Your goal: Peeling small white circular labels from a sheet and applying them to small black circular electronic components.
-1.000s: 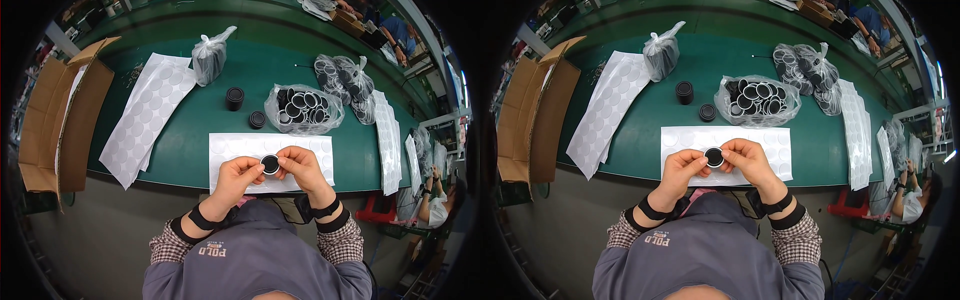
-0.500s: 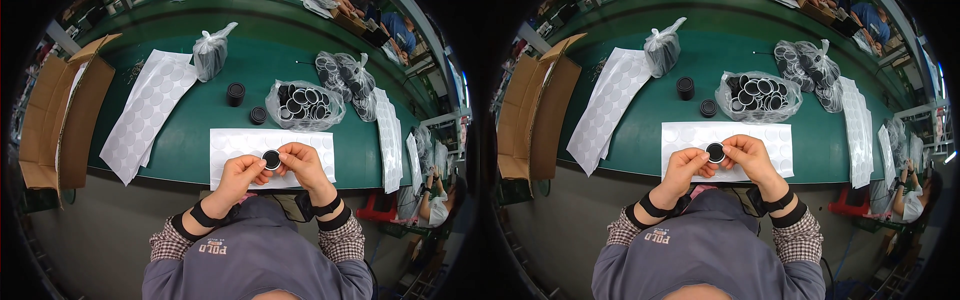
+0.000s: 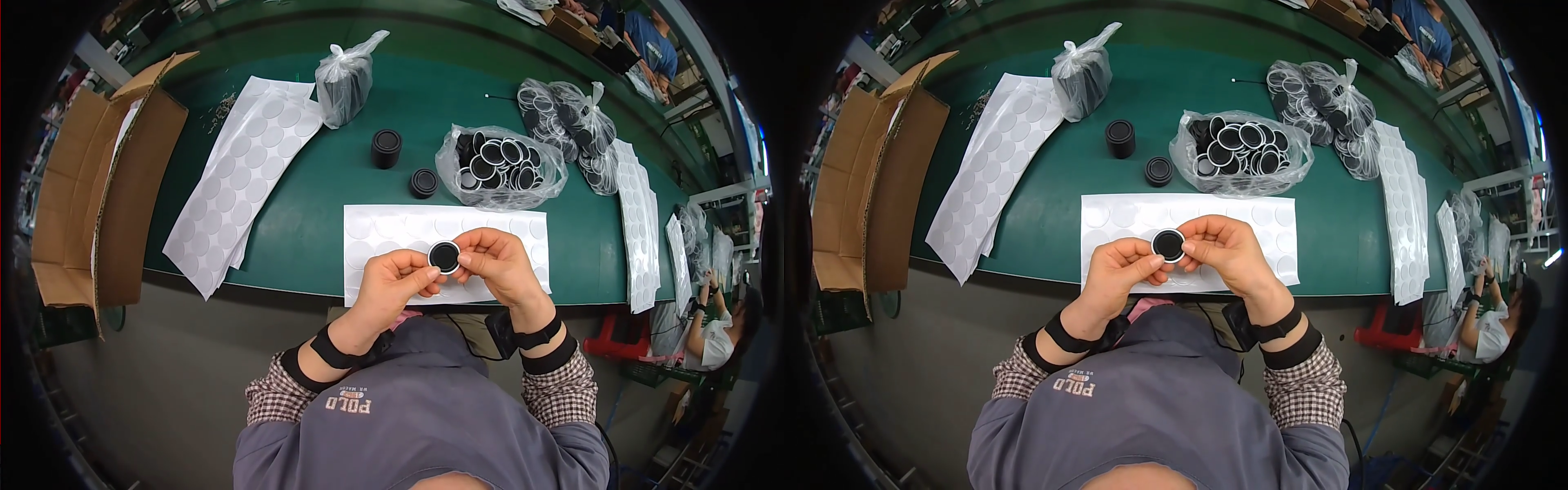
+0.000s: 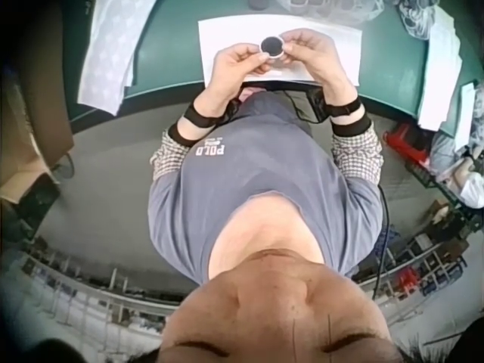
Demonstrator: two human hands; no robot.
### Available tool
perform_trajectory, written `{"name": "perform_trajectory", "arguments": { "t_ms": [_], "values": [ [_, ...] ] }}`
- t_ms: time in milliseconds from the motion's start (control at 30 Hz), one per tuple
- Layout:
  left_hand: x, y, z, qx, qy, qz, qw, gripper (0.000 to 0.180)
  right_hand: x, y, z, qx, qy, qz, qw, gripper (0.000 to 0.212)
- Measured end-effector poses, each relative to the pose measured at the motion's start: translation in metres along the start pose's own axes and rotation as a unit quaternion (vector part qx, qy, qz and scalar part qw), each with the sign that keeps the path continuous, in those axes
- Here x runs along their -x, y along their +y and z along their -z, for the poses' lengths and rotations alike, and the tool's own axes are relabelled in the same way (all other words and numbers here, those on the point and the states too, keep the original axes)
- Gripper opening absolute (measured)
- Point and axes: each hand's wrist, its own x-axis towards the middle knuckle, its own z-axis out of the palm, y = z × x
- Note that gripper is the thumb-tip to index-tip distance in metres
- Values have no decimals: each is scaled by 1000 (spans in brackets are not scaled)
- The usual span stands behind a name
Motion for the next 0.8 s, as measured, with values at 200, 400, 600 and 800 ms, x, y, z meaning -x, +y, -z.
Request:
{"name": "perform_trajectory", "arguments": {
  "t_ms": [200,400,600,800],
  "values": [
    [0,2,-2,23,-10,27,999,12,-1,2,-2,-1,8,18,1000,18],
    [-1,-2,0,26,-18,22,999,14,0,0,-7,9,4,0,1000,21],
    [1,-3,0,25,-3,10,1000,12,0,2,-9,6,5,9,1000,26],
    [2,-5,-1,34,4,9,999,11,0,5,-11,6,1,7,1000,32]
  ]
}}
